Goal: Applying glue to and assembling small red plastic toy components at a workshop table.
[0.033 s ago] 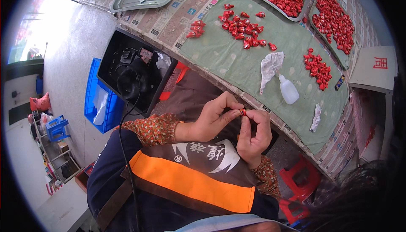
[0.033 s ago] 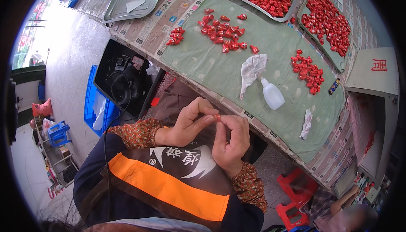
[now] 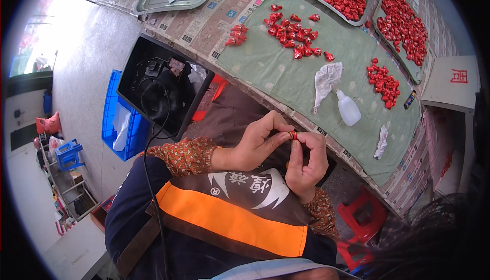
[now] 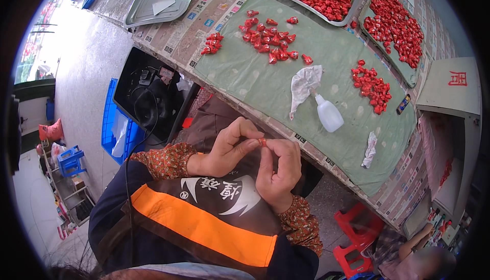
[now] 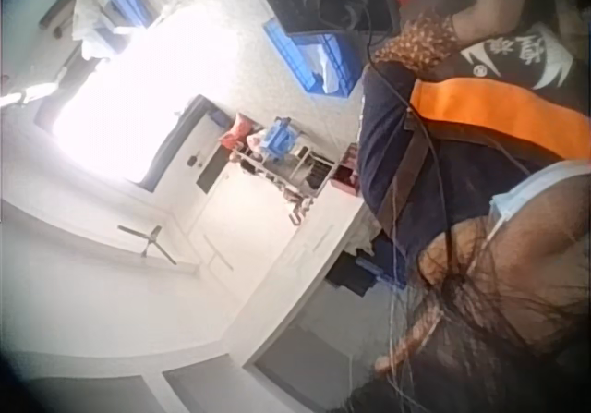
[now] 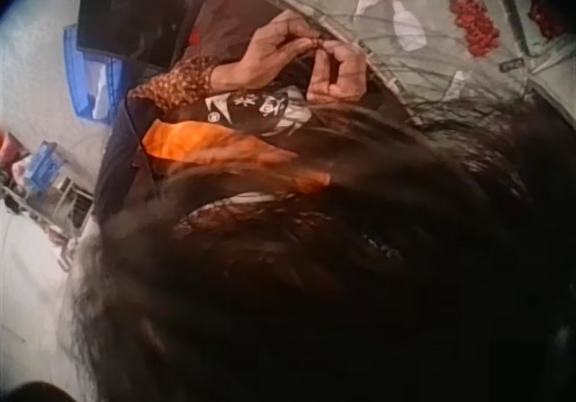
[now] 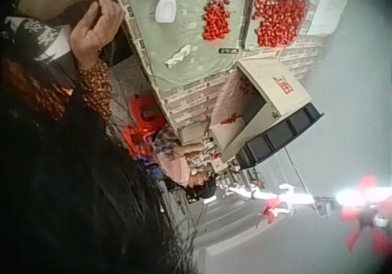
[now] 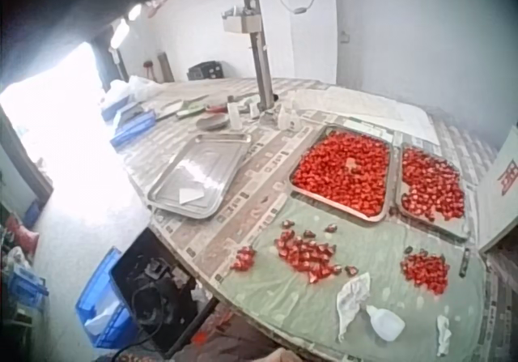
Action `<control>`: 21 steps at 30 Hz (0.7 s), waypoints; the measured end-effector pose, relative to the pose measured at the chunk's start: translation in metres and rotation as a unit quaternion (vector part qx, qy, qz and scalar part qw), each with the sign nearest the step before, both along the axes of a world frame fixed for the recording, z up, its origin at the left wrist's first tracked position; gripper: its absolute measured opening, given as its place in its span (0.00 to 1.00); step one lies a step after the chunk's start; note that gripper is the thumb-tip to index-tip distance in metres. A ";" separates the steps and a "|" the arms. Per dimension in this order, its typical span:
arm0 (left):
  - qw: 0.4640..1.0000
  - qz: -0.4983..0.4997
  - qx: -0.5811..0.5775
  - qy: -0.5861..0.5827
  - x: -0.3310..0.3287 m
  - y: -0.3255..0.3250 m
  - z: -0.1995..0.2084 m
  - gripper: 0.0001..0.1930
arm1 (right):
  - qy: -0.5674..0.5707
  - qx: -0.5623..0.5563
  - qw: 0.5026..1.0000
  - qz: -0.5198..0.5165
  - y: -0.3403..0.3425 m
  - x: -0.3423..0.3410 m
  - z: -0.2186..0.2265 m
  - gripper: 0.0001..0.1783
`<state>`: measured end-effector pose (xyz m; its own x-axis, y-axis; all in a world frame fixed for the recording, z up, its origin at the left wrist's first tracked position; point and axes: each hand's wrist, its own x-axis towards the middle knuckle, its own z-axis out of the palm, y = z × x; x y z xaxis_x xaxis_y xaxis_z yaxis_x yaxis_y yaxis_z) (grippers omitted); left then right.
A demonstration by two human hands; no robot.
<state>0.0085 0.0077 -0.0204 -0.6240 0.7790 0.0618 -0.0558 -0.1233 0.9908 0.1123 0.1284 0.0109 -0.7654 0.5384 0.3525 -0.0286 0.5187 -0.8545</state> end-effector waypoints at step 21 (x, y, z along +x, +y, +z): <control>0.999 0.012 -0.014 0.039 0.003 0.000 -0.003 0.07 | -0.001 0.031 0.999 -0.006 -0.003 0.000 -0.004 0.08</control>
